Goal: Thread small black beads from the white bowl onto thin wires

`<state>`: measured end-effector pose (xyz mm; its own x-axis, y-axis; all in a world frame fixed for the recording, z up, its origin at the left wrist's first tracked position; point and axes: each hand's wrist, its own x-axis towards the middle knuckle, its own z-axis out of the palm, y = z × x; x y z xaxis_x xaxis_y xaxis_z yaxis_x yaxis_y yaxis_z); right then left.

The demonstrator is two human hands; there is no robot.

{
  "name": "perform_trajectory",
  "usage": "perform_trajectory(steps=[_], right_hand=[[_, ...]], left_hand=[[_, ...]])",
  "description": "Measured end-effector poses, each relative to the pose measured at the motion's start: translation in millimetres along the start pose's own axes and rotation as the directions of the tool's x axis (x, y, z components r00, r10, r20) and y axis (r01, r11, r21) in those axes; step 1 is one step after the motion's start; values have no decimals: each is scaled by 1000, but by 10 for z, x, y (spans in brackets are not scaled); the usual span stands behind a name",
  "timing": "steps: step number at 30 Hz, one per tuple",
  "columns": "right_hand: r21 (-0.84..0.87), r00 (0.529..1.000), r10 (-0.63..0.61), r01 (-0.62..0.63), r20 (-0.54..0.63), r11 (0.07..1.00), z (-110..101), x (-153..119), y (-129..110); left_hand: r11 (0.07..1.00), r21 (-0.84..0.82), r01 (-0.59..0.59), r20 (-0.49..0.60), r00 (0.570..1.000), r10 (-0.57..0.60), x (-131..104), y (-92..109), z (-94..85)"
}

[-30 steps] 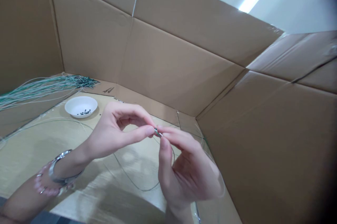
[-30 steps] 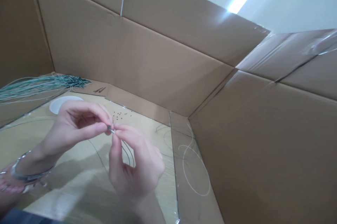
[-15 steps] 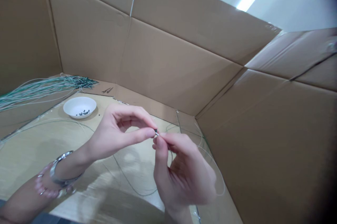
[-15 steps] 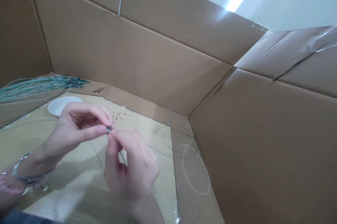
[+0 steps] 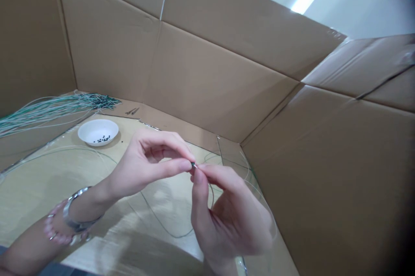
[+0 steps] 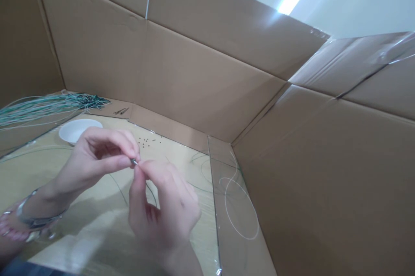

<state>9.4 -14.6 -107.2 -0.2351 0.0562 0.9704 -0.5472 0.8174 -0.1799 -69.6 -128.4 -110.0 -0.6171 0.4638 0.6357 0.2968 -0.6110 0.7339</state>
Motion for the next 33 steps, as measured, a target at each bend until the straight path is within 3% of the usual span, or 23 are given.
perform_trajectory(steps=[6,12,17,22,25,28,30,32,33], right_hand=[[-128,997,-59,64,44,990,-40,40,-18],[49,994,21,-26,107,998,-73,41,48],[55,987,40,-49,158,997,-81,69,61],[59,980,71,-83,188,995,-60,53,87],[58,972,127,-141,199,988,-41,48,93],[22,945,214,-226,248,974,-42,73,78],[10,916,273,-288,296,957,-72,99,93],[-58,848,347,-354,401,933,-137,117,156],[-138,776,388,-371,497,918,-180,121,206]], left_hand=[[990,130,-48,14,999,47,-5,31,-3],[968,249,-39,31,999,32,-5,68,-67],[936,343,-79,73,996,58,15,94,-90],[841,505,-194,74,981,182,10,88,-88],[726,618,-300,100,947,306,-5,64,-67],[569,712,-412,156,882,444,-7,28,-51],[516,737,-437,165,856,490,3,13,-69],[513,748,-420,123,848,515,20,16,-117],[518,755,-403,90,845,527,29,25,-150]])
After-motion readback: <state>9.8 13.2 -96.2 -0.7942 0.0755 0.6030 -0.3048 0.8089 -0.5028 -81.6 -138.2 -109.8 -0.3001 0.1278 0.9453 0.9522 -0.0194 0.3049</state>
